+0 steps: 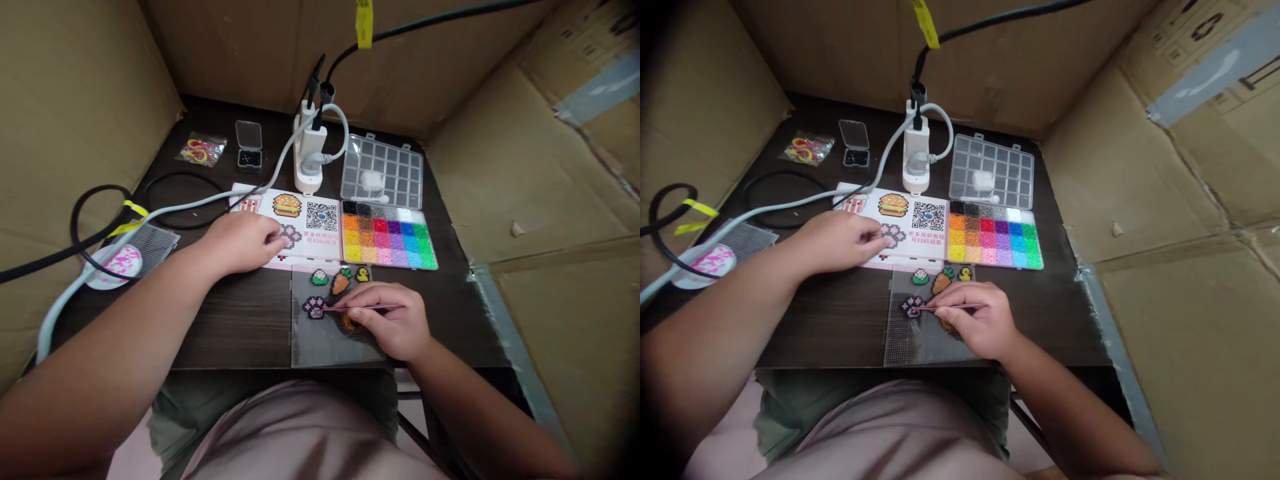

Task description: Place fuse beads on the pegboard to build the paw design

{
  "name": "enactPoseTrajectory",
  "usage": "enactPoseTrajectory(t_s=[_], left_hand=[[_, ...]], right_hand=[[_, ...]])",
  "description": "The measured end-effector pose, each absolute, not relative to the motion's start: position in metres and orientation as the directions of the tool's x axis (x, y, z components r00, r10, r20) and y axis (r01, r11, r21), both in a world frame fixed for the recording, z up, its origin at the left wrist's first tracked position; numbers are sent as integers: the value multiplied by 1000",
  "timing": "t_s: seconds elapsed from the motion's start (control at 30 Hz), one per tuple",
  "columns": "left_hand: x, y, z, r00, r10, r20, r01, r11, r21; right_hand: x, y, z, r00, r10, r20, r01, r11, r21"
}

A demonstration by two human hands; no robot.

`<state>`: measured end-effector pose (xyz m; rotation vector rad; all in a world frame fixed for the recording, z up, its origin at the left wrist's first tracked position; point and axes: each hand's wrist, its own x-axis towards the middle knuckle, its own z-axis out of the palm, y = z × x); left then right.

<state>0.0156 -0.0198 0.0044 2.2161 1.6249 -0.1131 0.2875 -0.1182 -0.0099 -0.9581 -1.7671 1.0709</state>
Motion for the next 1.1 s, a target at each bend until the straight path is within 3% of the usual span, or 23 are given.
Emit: enactPoseTrajectory(t_s=[1.1], left_hand=[[15,-20,5,342,898,-278,930,-281,238]], right_hand=[[286,-118,-15,-425,859,286,165,384,-908]])
